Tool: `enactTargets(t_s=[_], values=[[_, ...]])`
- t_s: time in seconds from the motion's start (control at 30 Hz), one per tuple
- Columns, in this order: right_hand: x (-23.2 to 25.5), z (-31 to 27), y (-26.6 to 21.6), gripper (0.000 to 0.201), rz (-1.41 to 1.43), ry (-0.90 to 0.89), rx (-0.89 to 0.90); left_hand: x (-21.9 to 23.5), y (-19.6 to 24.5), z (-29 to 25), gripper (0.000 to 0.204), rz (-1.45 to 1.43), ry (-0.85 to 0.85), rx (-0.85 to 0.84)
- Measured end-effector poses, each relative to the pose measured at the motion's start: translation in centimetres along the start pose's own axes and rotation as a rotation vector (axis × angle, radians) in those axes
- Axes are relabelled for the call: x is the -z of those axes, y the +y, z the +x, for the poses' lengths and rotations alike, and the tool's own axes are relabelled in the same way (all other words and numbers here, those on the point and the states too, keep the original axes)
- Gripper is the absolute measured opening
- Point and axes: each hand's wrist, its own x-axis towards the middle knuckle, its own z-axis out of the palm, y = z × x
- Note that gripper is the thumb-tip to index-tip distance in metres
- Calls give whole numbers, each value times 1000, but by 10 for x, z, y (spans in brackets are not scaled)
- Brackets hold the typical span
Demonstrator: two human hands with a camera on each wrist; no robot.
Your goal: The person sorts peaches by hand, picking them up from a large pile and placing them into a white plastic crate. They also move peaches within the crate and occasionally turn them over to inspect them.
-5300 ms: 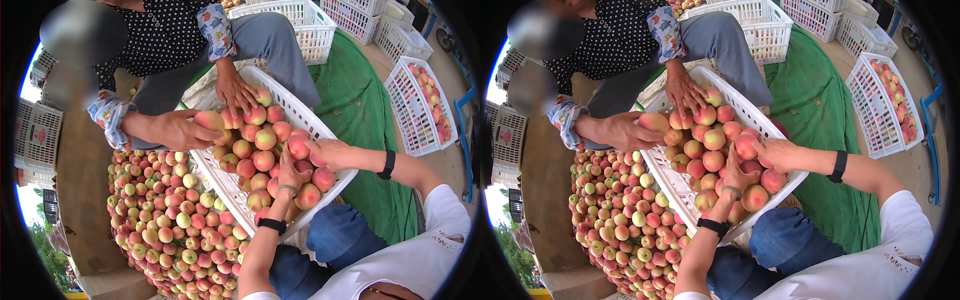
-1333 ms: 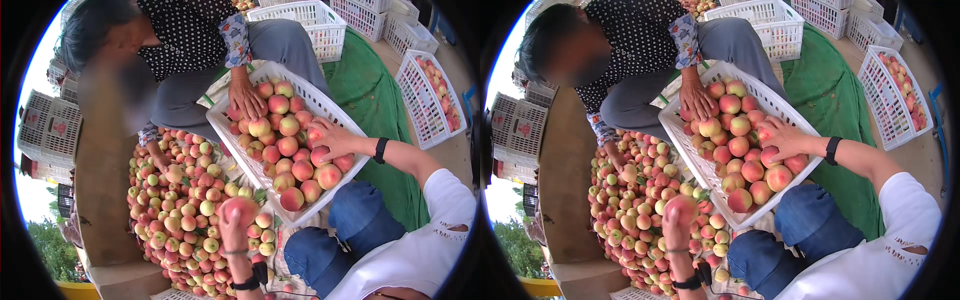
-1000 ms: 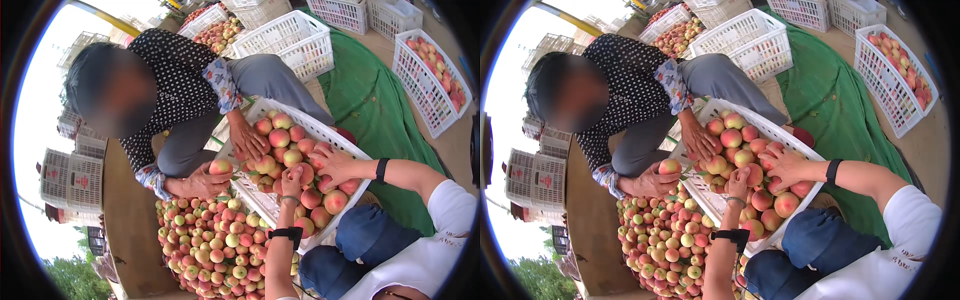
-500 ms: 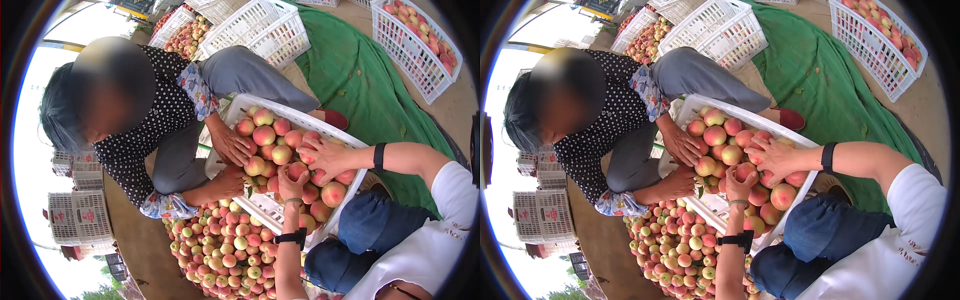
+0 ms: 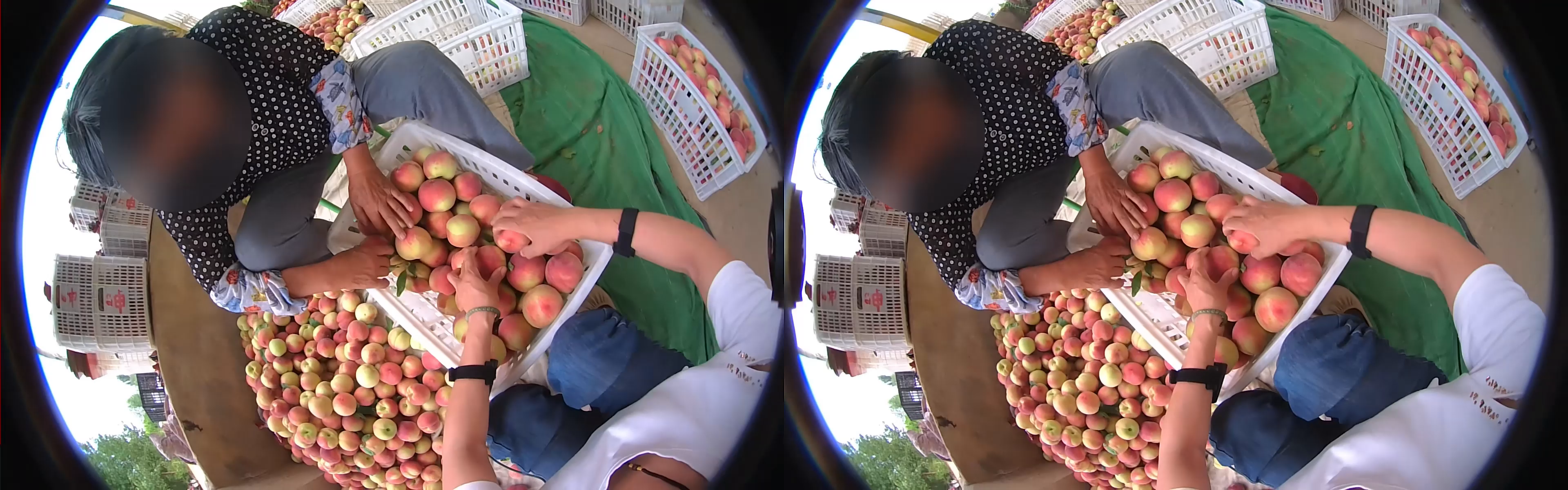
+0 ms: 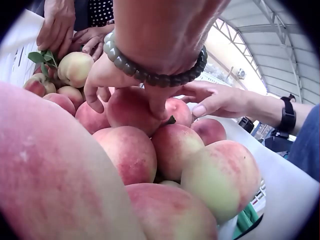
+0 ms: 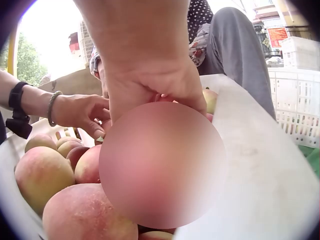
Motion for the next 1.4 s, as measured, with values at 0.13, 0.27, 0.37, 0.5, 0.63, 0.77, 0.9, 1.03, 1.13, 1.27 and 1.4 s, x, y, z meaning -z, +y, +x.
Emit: enactTargets(t_s=[0.13,0.27,0.37,0.5,0.63,0.77,0.9,1.03,1.13,1.27,1.4], values=[[8,16,9,57,-147,-127,93,2,2,-2,72,45,-29,0],[0,16,22,60,-102,-163,124,-1,-6,1,74,99,-9,-49],[2,19,15,59,-135,-148,-4,-2,-8,0,75,88,11,-63],[-1,25,10,62,-147,-132,13,1,-3,0,75,104,-5,-4],[-12,25,15,63,-187,-59,14,-1,-6,-4,73,99,27,-64],[-11,20,11,66,-161,-14,37,8,0,-6,69,55,14,-16],[-11,18,-3,70,-355,-7,-26,-2,-14,-5,69,8,38,-68],[-10,25,10,68,-299,-53,27,-1,-9,-2,70,71,20,-91],[-6,22,9,71,-291,-88,26,-1,3,-7,72,150,5,-67],[-11,19,-11,76,-298,-113,-77,-7,-1,-7,77,240,31,-65],[-27,20,-12,79,-410,-89,116,-6,-6,-2,94,87,-57,36]])
